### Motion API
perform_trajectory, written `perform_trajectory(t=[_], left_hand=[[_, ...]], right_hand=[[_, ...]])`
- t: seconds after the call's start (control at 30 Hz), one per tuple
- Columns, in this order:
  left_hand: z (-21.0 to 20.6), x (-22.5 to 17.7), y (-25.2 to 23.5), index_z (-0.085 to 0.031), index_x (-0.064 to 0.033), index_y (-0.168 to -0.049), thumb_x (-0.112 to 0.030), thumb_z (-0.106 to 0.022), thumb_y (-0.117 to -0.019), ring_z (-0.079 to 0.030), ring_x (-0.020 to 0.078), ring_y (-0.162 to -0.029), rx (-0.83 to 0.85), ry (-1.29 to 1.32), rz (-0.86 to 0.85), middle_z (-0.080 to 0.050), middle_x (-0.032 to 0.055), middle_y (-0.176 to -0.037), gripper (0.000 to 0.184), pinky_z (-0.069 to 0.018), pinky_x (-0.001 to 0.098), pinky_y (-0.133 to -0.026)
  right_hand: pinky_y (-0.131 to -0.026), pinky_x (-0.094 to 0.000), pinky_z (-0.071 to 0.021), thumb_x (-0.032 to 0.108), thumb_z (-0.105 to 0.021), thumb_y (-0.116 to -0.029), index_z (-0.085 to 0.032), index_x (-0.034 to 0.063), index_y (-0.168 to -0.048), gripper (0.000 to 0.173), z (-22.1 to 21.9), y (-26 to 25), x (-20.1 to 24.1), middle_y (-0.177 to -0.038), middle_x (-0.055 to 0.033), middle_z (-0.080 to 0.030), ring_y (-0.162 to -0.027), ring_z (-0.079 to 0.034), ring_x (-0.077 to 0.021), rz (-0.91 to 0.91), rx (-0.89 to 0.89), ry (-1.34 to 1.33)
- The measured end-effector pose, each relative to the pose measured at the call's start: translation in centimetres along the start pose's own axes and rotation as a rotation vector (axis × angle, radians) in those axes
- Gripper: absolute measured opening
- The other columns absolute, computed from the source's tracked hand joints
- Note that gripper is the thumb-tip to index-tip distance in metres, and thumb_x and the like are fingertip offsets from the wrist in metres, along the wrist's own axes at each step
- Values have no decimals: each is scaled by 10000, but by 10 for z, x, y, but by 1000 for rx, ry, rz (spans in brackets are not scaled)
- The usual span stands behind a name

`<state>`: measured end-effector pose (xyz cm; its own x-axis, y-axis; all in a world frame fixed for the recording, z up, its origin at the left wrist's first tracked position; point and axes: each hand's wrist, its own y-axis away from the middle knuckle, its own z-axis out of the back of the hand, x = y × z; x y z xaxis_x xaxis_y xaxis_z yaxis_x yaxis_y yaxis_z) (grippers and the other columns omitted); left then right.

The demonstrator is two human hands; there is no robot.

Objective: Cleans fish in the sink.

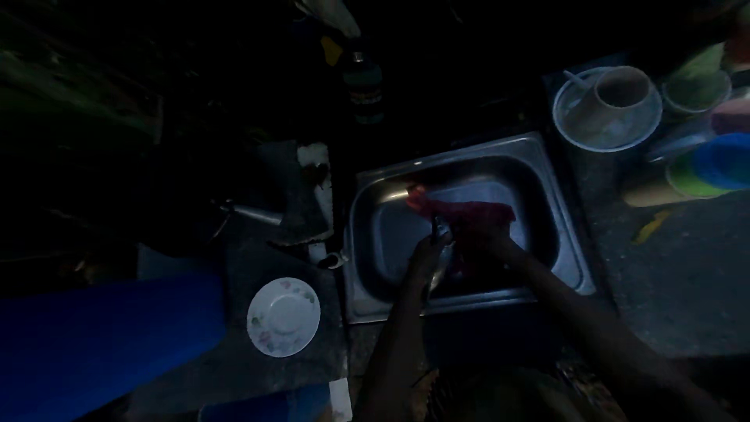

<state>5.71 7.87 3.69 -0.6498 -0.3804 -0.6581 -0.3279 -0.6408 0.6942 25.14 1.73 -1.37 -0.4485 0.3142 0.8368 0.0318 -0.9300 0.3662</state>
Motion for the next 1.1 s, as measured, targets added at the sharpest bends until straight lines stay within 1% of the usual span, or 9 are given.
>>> perform_trajectory(t=[0.13, 0.23, 0.3, 0.43, 0.57, 0.67, 0.77, 0.83, 1.1], left_hand=[[-5, 2, -5, -614, 14, -1279, -421, -425, -1097, -629, 230, -1016, 30, -22, -68, -654, 177, -1155, 508, -509, 435, -928], [-4, 1, -6, -607, 24, -1287, -388, -526, -1067, -633, 222, -1014, 23, 24, -74, -656, 181, -1159, 475, -514, 424, -933], [-2, 2, -6, -608, 31, -1283, -342, -625, -1023, -650, 220, -993, 18, 17, -73, -664, 183, -1139, 455, -534, 415, -917], [-1, -3, 4, -621, 17, -1281, -288, -666, -997, -658, 228, -1021, -5, -30, -27, -673, 181, -1155, 420, -532, 421, -933], [11, 9, 12, -626, 29, -1263, -269, -676, -992, -646, 228, -1004, -122, 81, 7, -673, 176, -1134, 406, -527, 417, -916], [16, 17, 12, -612, 40, -1272, -341, -558, -1058, -618, 229, -1025, -112, 92, 6, -651, 187, -1165, 441, -502, 422, -934], [10, 10, 11, -616, 21, -1272, -372, -450, -1097, -615, 194, -973, -53, 88, -7, -649, 167, -1142, 460, -515, 388, -888], [4, 7, 10, -613, 13, -1271, -389, -414, -1106, -613, 191, -945, -10, 92, 4, -645, 161, -1124, 478, -519, 386, -864], [-3, 14, 4, -616, -4, -1301, -472, -323, -1108, -636, 273, -1070, 39, 31, 13, -652, 195, -1193, 585, -514, 490, -951]], right_hand=[[-1117, -441, -438, 157, -532, -1048, -590, -54, -1368, 387, -6, 17, 26, -1343, -240, -625, -1266, -593, -299, 68, 94, -81], [-1148, -584, -352, 170, -452, -1087, -612, -69, -1339, 383, -5, 13, 27, -1326, -294, -619, -1290, -556, -437, 104, 128, 203], [-1116, -636, -362, 174, -454, -1086, -620, -57, -1308, 361, -5, 13, 31, -1285, -297, -628, -1251, -565, -476, 100, 161, 381], [-1133, -593, -378, 195, -469, -1072, -600, -16, -1363, 383, -10, 10, 23, -1358, -260, -609, -1307, -545, -438, 25, 124, 470], [-1156, -569, -370, 228, -485, -1094, -536, -54, -1423, 437, 22, 11, -8, -1425, -307, -546, -1357, -504, -452, -218, -45, 253], [-1170, -572, -348, 174, -539, -1057, -577, -32, -1397, 399, 16, 12, -11, -1424, -279, -558, -1364, -493, -437, -80, -18, 241], [-1118, -580, -404, 184, -573, -1027, -678, 34, -1308, 335, -10, 9, 8, -1326, -221, -645, -1281, -572, -391, 170, 11, 223], [-1146, -589, -354, 135, -522, -1043, -661, 37, -1337, 340, -18, 13, 19, -1373, -227, -615, -1325, -536, -395, 189, 73, 162], [-1129, -385, -422, 5, -498, -992, -683, -30, -1257, 325, -22, 32, 35, -1348, -202, -627, -1292, -563, -260, 146, 40, -186]])
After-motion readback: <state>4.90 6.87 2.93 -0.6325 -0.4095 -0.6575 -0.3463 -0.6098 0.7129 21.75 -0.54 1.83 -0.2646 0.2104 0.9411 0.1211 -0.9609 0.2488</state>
